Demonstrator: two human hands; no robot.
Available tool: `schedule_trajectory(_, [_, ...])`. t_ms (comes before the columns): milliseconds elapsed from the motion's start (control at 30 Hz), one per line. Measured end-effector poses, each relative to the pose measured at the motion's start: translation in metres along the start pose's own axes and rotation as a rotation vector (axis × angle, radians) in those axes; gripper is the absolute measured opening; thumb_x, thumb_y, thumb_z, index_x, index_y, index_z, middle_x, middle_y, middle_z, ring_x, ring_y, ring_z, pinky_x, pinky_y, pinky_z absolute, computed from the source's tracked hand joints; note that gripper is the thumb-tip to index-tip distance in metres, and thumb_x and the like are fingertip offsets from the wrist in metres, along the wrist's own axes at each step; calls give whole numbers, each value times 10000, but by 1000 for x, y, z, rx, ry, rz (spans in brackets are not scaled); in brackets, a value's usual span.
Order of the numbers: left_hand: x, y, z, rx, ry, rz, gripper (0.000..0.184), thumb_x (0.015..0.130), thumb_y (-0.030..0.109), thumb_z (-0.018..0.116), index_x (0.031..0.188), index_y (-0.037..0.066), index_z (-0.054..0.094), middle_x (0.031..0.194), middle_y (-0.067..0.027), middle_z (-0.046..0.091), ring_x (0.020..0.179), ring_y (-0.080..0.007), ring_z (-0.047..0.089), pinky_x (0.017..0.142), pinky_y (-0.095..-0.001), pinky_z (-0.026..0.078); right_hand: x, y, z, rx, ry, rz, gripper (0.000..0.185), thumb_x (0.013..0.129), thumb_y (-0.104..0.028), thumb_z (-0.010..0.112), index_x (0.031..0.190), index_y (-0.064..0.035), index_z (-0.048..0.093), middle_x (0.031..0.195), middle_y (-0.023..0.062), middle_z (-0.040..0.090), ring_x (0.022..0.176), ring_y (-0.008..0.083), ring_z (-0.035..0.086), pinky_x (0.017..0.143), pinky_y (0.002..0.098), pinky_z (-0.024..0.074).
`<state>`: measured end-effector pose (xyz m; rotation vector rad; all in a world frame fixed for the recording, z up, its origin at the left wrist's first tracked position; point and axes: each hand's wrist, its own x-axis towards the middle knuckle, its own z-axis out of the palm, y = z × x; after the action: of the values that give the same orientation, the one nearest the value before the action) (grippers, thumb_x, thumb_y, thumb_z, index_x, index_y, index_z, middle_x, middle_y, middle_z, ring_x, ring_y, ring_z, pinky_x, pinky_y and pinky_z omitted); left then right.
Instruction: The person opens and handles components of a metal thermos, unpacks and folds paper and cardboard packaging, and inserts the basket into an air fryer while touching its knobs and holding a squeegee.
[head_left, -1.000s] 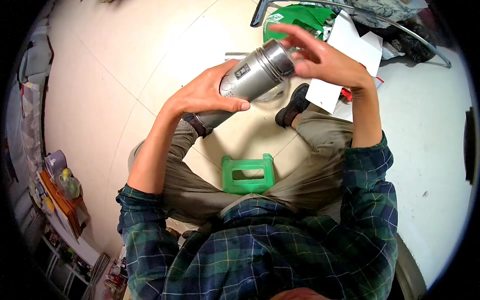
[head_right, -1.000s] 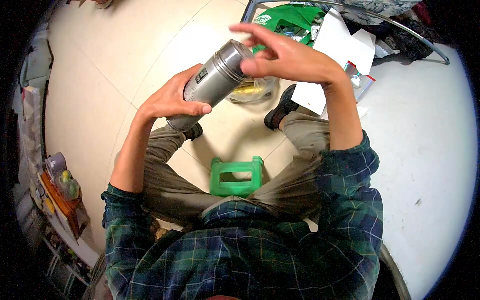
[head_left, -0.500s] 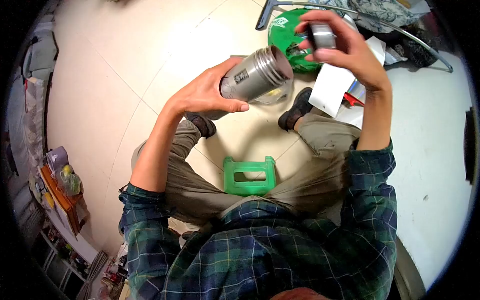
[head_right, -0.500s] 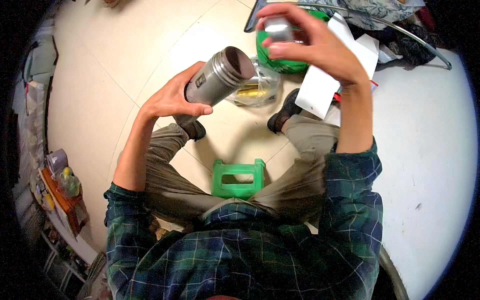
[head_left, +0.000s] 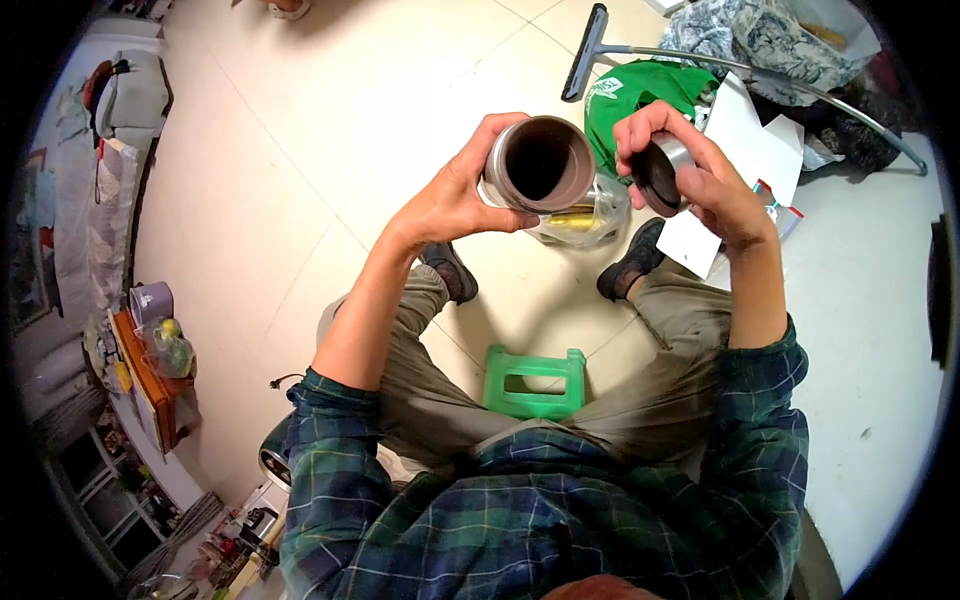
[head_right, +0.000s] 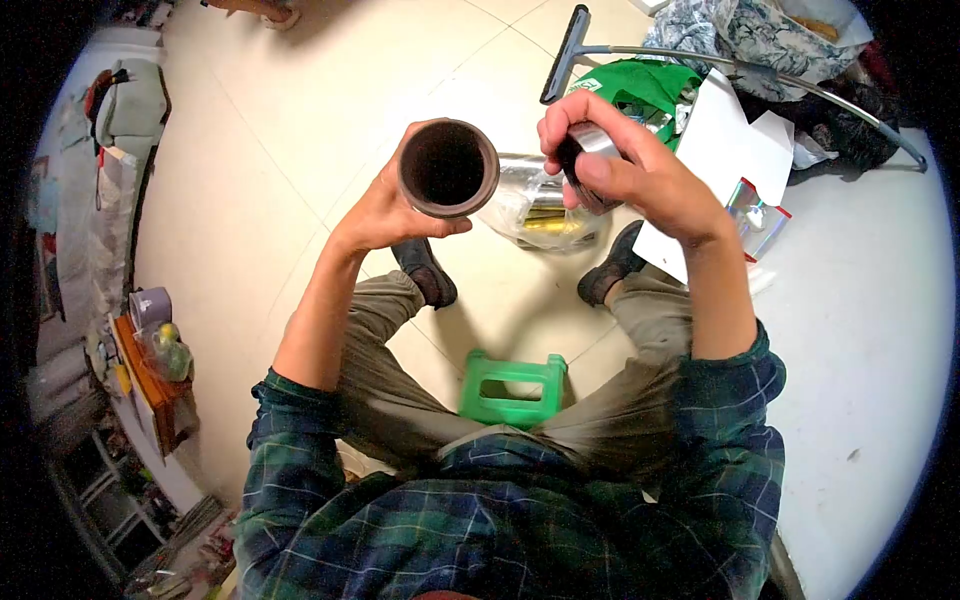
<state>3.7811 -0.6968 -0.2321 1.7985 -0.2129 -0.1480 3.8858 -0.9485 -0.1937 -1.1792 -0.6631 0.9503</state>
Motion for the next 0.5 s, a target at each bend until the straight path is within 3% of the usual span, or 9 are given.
schedule_trajectory(33, [0, 0, 1, 17, -10, -20, 863, 588, 127, 790, 1320, 87, 334, 1175, -88, 520, 1126, -218, 487, 987, -362, 382, 0, 0, 3, -21, 51, 17, 440, 794, -460, 637, 983, -90, 493, 919, 5, 479, 851, 95, 486, 688, 215, 430])
schedule_trajectory(67, [1, 0, 1, 34, -20, -40, 863, 591, 138, 793, 1323, 83, 338, 1178, -89, 519, 1126, -221, 485, 986, -364, 382, 2, 4, 4, -98, 109, 28, 410, 798, -444, 654, 940, -91, 502, 872, -6, 495, 822, 80, 494, 704, 195, 411])
schedule_trajectory(133, [0, 0, 4, -1, -14, -62, 856, 596, 158, 792, 1321, 75, 344, 1181, -96, 516, 1129, -225, 482, 987, -366, 380, 8, 10, 11, -302, 239, -43, 421, 796, -405, 673, 1036, -83, 545, 880, -6, 497, 824, 78, 490, 742, 207, 410])
schedule_trajectory(267, [0, 4, 7, -29, -30, -99, 830, 618, 208, 782, 1312, 38, 359, 1173, -117, 510, 1128, -237, 475, 981, -362, 378, 15, 4, 20, -334, 201, -46, 544, 779, -401, 696, 1201, -93, 542, 904, 9, 509, 880, 101, 491, 805, 232, 410])
schedule_trajectory(333, [0, 13, 9, -43, -38, -129, 826, 622, 231, 780, 1304, 28, 362, 1163, -121, 513, 1115, -238, 480, 971, -359, 380, 17, 9, 21, -454, 190, -130, 635, 769, -407, 704, 1293, -111, 504, 973, 43, 555, 974, 148, 515, 872, 271, 412])
schedule_trajectory(367, [1, 15, 11, -55, -44, -160, 823, 626, 255, 778, 1297, 19, 364, 1152, -125, 516, 1101, -239, 485, 962, -355, 382, 19, 11, 22, -492, 225, -184, 622, 766, -431, 701, 1257, -89, 530, 1081, 89, 582, 1059, 186, 524, 921, 294, 404])
schedule_trajectory(500, [0, 8, 12, -23, -107, -210, 832, 616, 310, 779, 1282, 16, 376, 1136, -128, 524, 1070, -236, 497, 934, -352, 397, 20, 19, 15, -431, 254, -33, 706, 745, -486, 704, 1277, -66, 505, 1185, 78, 563, 1089, 182, 525, 941, 307, 403])
